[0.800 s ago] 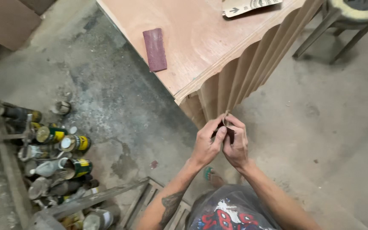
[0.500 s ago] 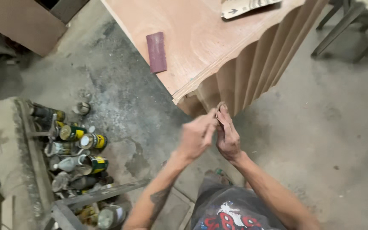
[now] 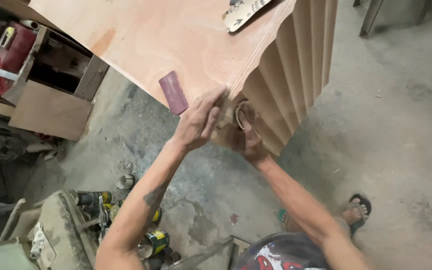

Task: The person sands the curved side of a wooden cabinet by hand using a small piece of sandpaper, rubbing it repeatedly along the vertical grooves and flat surfaces.

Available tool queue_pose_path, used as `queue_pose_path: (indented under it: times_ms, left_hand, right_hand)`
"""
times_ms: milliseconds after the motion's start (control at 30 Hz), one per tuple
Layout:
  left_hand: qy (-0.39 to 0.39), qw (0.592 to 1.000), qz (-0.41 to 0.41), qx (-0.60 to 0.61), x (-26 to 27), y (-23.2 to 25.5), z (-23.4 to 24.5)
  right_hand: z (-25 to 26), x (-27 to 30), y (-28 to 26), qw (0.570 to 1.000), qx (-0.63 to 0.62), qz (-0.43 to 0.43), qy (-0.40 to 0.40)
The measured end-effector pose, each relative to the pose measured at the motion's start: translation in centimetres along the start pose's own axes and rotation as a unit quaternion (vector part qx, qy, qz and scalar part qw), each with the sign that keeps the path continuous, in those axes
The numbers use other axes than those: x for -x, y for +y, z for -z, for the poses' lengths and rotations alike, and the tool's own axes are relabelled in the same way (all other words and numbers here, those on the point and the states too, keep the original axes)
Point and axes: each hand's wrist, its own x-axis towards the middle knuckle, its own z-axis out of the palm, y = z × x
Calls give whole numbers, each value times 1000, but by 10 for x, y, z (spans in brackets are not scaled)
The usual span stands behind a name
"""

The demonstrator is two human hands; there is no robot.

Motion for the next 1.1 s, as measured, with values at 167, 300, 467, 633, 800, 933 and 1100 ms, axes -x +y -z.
queue_pose_path:
  times_ms: [167, 300, 467, 633, 800, 933, 1100]
  left_hand:
    - [-34, 999, -19, -21, -10, -8, 5]
    - [-94, 994, -13, -57, -10, 1, 4]
    - [-140, 986, -8, -89, -5, -2, 5]
    - [-140, 988, -7, -59, -12, -6, 5]
    - [-140, 988, -5, -70, -9, -6, 3]
    - [-133, 989, 12, -60, -8, -5, 4]
    - [-119, 991, -10, -65, -12, -3, 6]
  right_hand:
    - [-36, -27, 11, 996, -40, -4, 78]
    - [15, -85, -46, 996, -8, -29, 85]
    - [19, -38, -48, 985, -88, -146, 31]
    - [19, -34, -32, 949, -163, -270, -16]
    - [17, 21, -2, 996, 51, -53, 49]
    - [-13, 55, 13, 994, 73, -68, 36]
    - [8, -64, -48, 988, 47, -115, 88]
